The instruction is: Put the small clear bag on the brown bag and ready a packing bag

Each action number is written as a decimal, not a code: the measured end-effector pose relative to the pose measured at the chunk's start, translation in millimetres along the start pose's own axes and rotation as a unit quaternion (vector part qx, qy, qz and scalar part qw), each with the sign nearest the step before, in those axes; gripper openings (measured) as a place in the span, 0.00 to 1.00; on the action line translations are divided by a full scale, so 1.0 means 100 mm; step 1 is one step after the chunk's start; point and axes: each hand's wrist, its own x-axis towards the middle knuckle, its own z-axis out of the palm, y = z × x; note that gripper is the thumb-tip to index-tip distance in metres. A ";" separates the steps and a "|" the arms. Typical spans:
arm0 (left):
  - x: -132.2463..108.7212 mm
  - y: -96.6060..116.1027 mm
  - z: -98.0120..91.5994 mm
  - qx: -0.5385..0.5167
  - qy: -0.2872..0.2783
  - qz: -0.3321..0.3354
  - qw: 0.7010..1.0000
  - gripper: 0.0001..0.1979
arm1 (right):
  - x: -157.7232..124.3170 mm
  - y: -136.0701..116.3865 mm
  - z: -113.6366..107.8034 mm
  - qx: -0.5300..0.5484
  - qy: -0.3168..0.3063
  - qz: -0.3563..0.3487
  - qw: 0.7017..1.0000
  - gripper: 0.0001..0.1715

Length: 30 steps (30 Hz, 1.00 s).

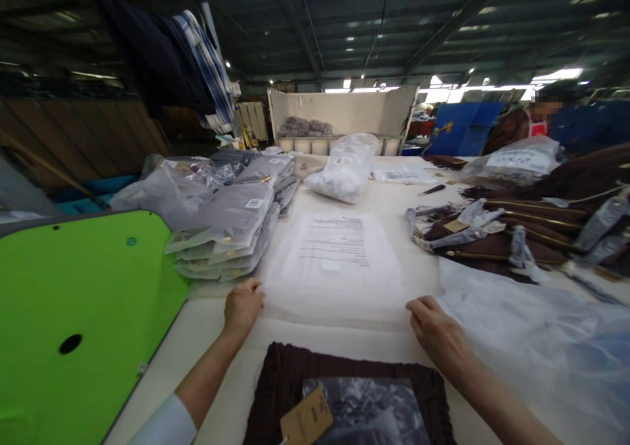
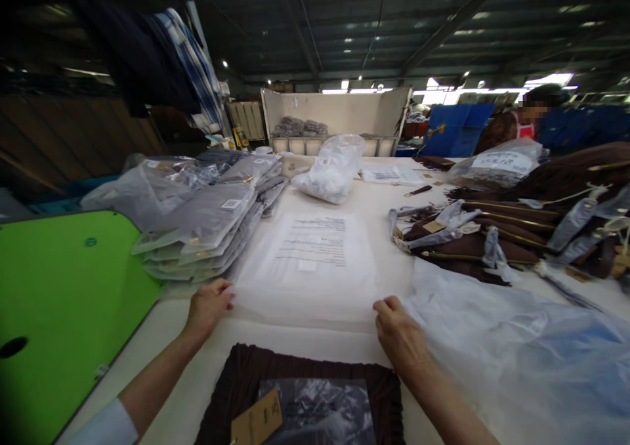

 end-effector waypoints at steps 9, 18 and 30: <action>-0.22 0.04 0.00 -0.443 -0.012 -0.242 0.863 0.13 | -0.14 -0.08 -0.03 0.379 0.059 0.314 0.868 0.23; -0.29 -0.05 0.07 -0.528 -0.015 -0.236 0.815 0.12 | -0.13 -0.16 -0.05 0.532 0.077 0.398 0.743 0.21; -0.43 -0.37 0.08 -0.350 -0.078 -0.066 0.931 0.22 | -0.15 -0.09 -0.08 0.562 0.052 0.416 0.713 0.22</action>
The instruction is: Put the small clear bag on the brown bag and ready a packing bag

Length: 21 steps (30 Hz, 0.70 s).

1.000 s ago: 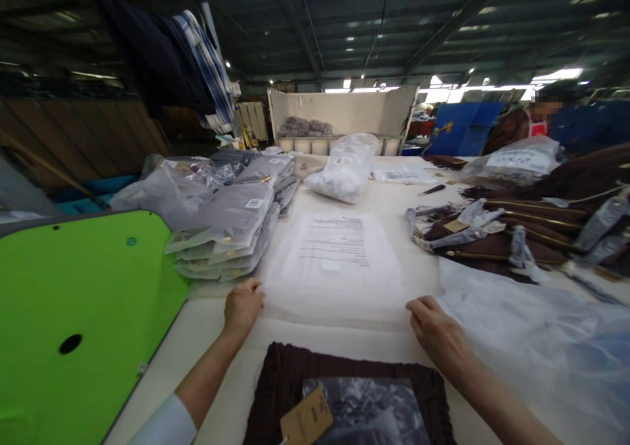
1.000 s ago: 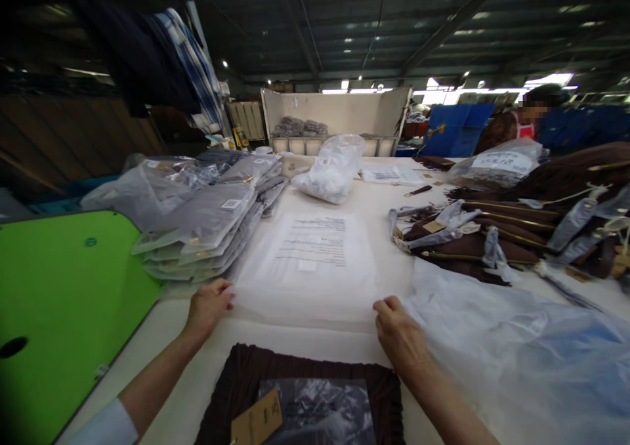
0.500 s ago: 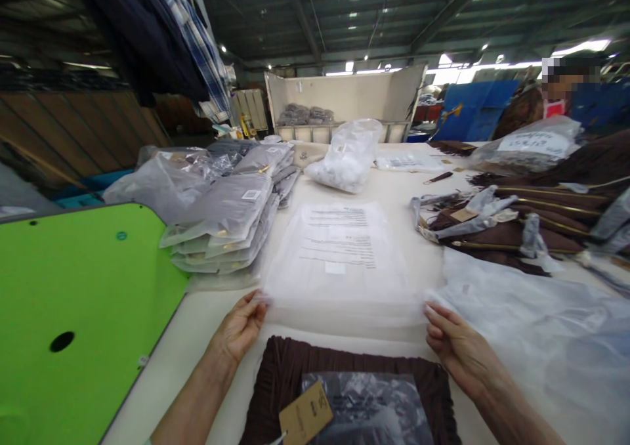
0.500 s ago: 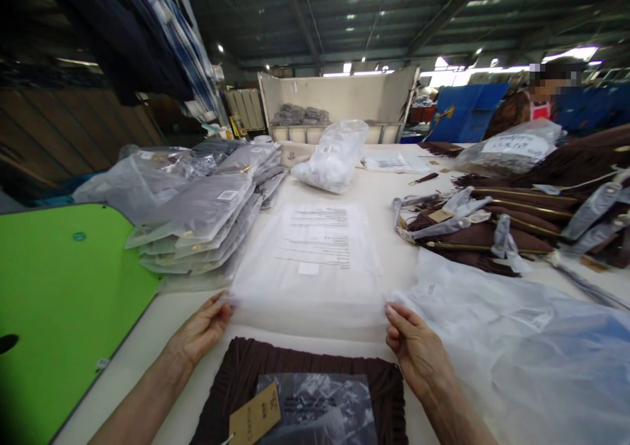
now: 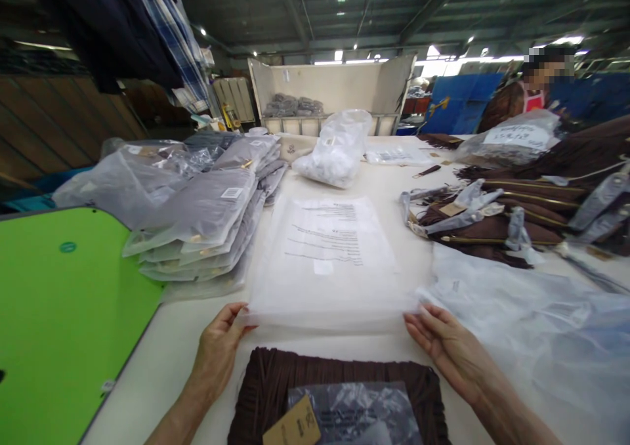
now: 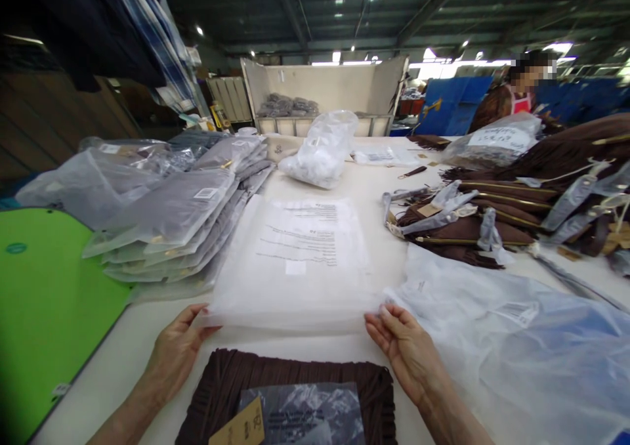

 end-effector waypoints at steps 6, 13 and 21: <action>-0.12 -0.10 -0.05 0.191 -0.048 -0.034 0.980 0.29 | -0.07 0.05 -0.23 -0.106 -0.082 -0.061 0.989 0.17; -0.37 -0.03 -0.07 0.231 -0.033 -0.039 0.972 0.25 | -0.43 0.18 -0.52 -0.431 -0.008 -0.136 0.892 0.27; -0.54 -0.08 -0.06 0.114 -0.001 -0.117 0.987 0.21 | -0.60 0.35 -0.62 -0.401 -0.005 -0.051 0.915 0.27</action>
